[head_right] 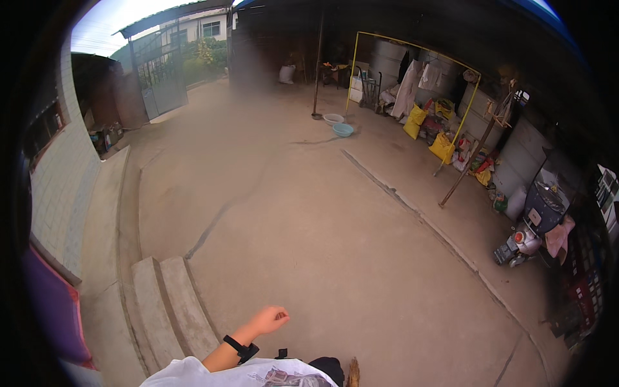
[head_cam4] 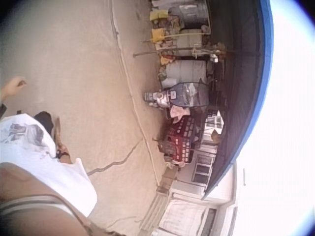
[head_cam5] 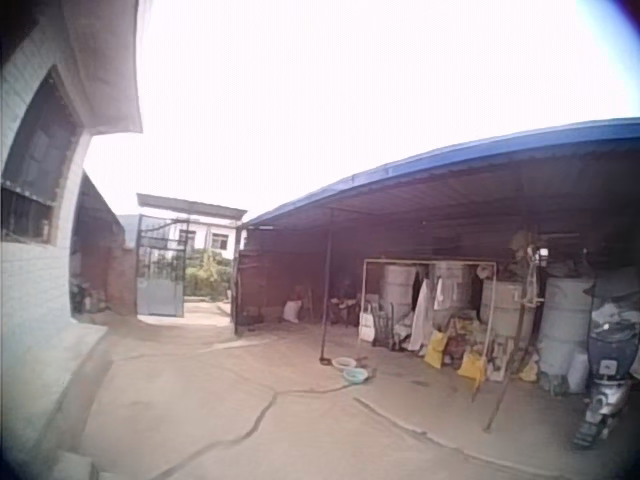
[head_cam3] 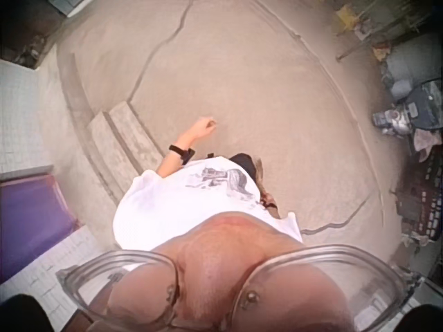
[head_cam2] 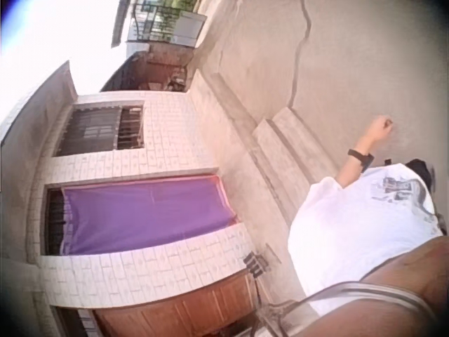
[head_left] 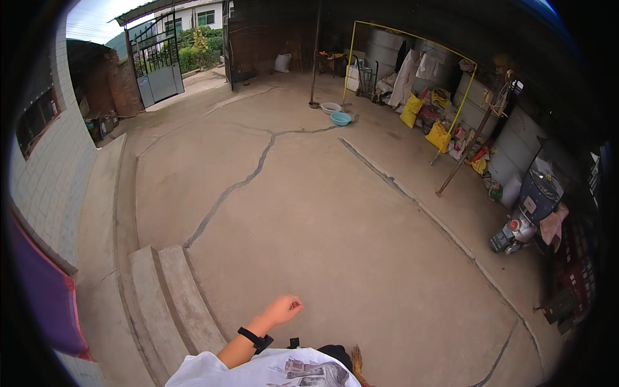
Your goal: The person sweeps debris from a cluttered indoor room through a doorway and across an outdoor concrete courtyard, eventually sweeping through a narrow passage filled with stored items using a broom.
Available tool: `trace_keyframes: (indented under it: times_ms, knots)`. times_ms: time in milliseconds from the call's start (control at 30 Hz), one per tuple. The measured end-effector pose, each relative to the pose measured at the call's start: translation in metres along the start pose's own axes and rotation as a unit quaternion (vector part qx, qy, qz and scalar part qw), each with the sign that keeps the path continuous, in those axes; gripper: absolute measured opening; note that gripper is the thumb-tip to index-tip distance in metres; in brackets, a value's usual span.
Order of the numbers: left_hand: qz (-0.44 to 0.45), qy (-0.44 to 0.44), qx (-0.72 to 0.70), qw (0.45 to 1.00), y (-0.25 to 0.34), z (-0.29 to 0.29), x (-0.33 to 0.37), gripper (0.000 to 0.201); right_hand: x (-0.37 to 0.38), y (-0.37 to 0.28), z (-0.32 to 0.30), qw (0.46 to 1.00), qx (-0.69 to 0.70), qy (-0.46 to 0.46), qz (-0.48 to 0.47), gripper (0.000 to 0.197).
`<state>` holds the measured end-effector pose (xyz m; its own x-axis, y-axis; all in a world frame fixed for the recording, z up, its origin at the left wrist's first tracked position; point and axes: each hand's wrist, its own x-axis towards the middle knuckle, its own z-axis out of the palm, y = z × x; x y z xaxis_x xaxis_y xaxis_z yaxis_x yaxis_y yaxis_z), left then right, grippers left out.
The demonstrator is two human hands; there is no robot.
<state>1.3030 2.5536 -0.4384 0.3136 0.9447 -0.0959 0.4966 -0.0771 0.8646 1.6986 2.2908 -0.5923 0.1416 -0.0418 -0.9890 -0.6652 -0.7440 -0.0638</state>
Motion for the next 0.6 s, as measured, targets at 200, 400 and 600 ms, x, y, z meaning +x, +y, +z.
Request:
trace_keyframes:
  times_ms: [200, 400, 600]
  knots:
    - [-0.057, -0.023, -0.017, 0.998, -0.032, -0.083, 0.164, 0.019, 0.011, -0.168, 0.121, 0.994, -0.111, 0.0, 0.015, 0.016]
    - [-0.329, 0.246, -0.104, 0.906, -0.226, -0.104, 0.243, 0.025, 0.05, -0.371, 0.293, 0.976, -0.212, 0.001, -0.044, 0.014]
    - [-0.597, -0.016, -0.076, 0.799, -0.265, -0.117, 0.185, 0.029, 0.036, -0.563, 0.524, 0.954, -0.276, -0.061, -0.102, 0.011]
